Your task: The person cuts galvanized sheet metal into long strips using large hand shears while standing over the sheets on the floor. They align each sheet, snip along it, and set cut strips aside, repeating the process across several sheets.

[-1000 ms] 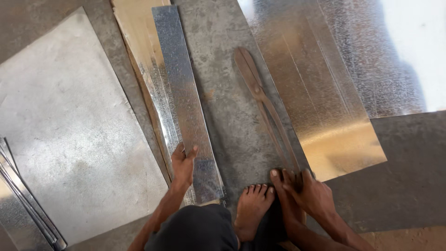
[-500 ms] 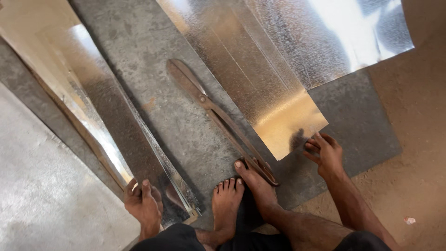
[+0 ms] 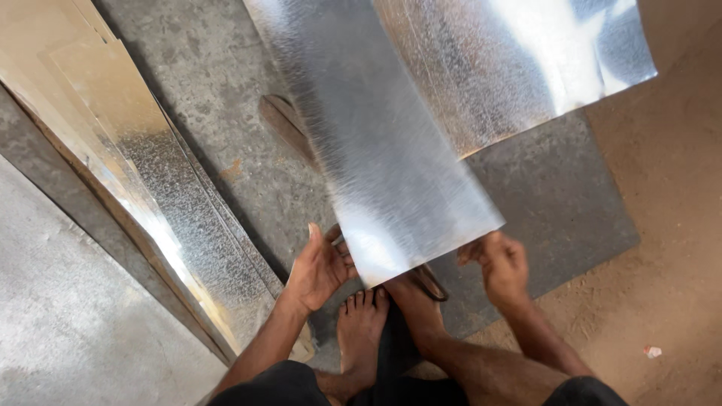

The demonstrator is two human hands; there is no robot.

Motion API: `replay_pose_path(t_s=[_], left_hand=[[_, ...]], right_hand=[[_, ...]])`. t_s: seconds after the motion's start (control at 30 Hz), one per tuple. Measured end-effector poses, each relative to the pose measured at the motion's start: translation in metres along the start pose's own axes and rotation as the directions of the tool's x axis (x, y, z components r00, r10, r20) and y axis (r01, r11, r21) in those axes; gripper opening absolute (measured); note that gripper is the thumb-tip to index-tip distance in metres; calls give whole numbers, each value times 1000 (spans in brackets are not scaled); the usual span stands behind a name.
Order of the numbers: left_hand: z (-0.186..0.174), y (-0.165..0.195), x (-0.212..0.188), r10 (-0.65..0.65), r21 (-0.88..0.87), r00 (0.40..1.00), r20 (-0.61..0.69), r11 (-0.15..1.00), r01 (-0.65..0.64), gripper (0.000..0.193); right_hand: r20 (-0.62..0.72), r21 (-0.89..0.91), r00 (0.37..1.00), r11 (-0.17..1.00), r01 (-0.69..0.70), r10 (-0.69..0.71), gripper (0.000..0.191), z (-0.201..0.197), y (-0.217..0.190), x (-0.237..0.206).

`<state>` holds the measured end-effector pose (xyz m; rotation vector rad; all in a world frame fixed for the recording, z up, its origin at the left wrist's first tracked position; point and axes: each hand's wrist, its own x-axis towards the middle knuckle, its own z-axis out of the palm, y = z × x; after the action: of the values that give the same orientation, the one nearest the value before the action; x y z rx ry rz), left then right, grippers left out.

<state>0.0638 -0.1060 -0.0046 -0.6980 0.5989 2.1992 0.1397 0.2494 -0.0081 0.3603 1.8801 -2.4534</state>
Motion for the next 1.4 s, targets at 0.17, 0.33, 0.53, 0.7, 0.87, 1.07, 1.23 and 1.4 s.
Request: replay_pose_path(t_s=[0.17,0.33,0.53,0.7,0.87,1.07,1.23,1.4], left_hand=[[-17,1,36,12,257,987,-157,966,29,58],[-12,-4,49,123,401,973,-193,915,-37,62],[27,81,110,335,450,938,-83,853,-265,56],[39,118,146,259,238,965,-45,941,-241,27],[35,103,158,224,301,945,-237,942,-148,20],[33,79,169,181,259,964,-196,958,-127,29],[32,51,175,113,97,967,-227,991,-93,34],[30,41,176,141,149,983,-113,981,-124,20]], right_hand=[[-150,-619,885,656,-432,442,38,49,6,-13],[63,-927,965,373,-37,254,53,76,24,-1],[-160,-956,951,200,-217,265,53,39,29,-1],[-122,-811,724,353,-468,679,47,31,-44,-13],[-34,-873,766,354,-336,642,40,89,-2,-33],[10,-642,495,386,-663,869,33,-53,-16,-90],[-2,-522,404,343,-781,915,24,-84,-3,-100],[-117,-644,392,230,-729,913,29,-35,-32,-67]])
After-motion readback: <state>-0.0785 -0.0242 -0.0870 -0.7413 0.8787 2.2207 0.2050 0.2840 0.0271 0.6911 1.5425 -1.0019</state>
